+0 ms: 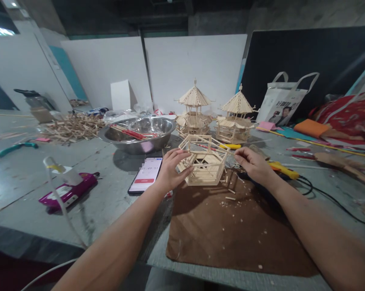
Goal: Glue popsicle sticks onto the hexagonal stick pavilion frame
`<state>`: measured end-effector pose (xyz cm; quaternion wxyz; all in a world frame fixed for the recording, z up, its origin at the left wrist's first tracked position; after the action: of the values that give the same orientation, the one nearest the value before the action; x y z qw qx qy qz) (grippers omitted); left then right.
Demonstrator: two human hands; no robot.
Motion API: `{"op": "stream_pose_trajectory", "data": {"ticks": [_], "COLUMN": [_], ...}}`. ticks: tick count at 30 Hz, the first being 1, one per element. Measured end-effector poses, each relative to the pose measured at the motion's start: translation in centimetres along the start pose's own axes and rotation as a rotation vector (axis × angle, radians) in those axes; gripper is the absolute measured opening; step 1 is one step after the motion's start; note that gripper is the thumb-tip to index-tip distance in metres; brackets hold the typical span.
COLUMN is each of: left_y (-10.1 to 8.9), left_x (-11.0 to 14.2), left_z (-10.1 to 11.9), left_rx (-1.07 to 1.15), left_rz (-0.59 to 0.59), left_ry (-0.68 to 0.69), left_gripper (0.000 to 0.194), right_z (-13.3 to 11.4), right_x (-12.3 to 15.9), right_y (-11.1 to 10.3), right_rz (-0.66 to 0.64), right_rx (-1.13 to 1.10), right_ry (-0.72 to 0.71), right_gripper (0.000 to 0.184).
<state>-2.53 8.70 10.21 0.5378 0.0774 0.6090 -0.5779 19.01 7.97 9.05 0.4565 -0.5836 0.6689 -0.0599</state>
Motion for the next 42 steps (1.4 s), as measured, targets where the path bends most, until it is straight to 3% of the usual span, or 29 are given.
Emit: {"op": "stream_pose_trajectory", "data": {"ticks": [3, 7, 12, 15, 17, 20, 23, 26, 28, 30, 34, 35, 37, 40, 42], "left_y": [-0.4, -1.4, -0.9, -1.1, -1.9, -2.2, -1.5, -0.6, -0.1, 0.1, 0.0, 0.1, 0.6, 1.6, 1.9], "left_x": [0.0, 0.0, 0.1, 0.1, 0.1, 0.2, 0.1, 0.3, 0.7, 1.3, 2.1, 2.2, 2.3, 2.7, 3.0], "left_z": [0.4, 1.4, 2.7, 2.9, 2.1, 0.2, -0.7, -1.4, -2.0, -2.9, -4.4, -4.7, -4.9, -5.0, -5.3], "left_rx": [0.022, 0.081, 0.105, 0.256, 0.473, 0.89, 1.196, 1.284, 1.233, 1.132, 0.911, 0.867, 0.814, 0.772, 0.738], "left_rz": [0.004, 0.034, -0.019, 0.013, 0.106, 0.221, 0.231, 0.215, 0.207, 0.223, 0.224, 0.2, 0.137, 0.06, 0.05], "left_ry": [0.008, 0.043, 0.059, -0.005, -0.128, -0.349, -0.501, -0.633, -0.716, -0.8, -0.871, -0.879, -0.892, -0.931, -0.966], "left_gripper": [0.031, 0.03, 0.032, 0.029, 0.029, 0.027, 0.023, 0.025, 0.026, 0.025, 0.017, 0.015, 0.015, 0.013, 0.011], "right_z": [-0.6, -1.5, -3.3, -4.6, -5.0, -4.3, -1.8, 3.0, 6.5, 9.8, 15.6, 15.4, 11.8, 1.9, -4.3], "right_x": [0.2, 0.7, 2.1, 3.0, 3.3, 2.4, 0.8, 0.7, 1.8, 2.9, 4.9, 4.7, 3.1, 0.9, 0.1], "right_y": [0.5, 2.6, 5.5, 7.0, 7.2, 5.3, 0.5, -5.4, -8.3, -9.5, -9.2, -8.9, -7.8, -4.6, -1.5], "right_rz": [-0.039, -0.197, -0.339, -0.421, -0.449, -0.371, -0.139, 0.148, 0.253, 0.247, 0.079, 0.08, 0.159, 0.274, 0.248], "right_rx": [-0.022, -0.054, -0.095, -0.049, 0.036, 0.162, 0.226, 0.371, 0.577, 0.77, 0.909, 0.922, 0.897, 0.649, 0.51], "right_ry": [-0.026, -0.056, -0.062, -0.112, -0.149, -0.121, 0.026, 0.285, 0.439, 0.506, 0.671, 0.64, 0.416, -0.062, -0.276], "right_gripper": [0.017, 0.019, 0.023, 0.027, 0.028, 0.032, 0.042, 0.05, 0.048, 0.032, 0.043, 0.041, 0.034, 0.028, 0.026]}}
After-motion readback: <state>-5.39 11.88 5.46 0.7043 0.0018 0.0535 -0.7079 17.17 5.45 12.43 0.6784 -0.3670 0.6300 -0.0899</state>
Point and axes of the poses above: each hand's wrist, its own x-axis away from the middle knuckle, its own y-axis out of the palm, z = x × y, the point moved 10 cm from there along -x, towards the middle knuckle, and after that the axes turned 2 degrees about -y, right-handed, at the moved point
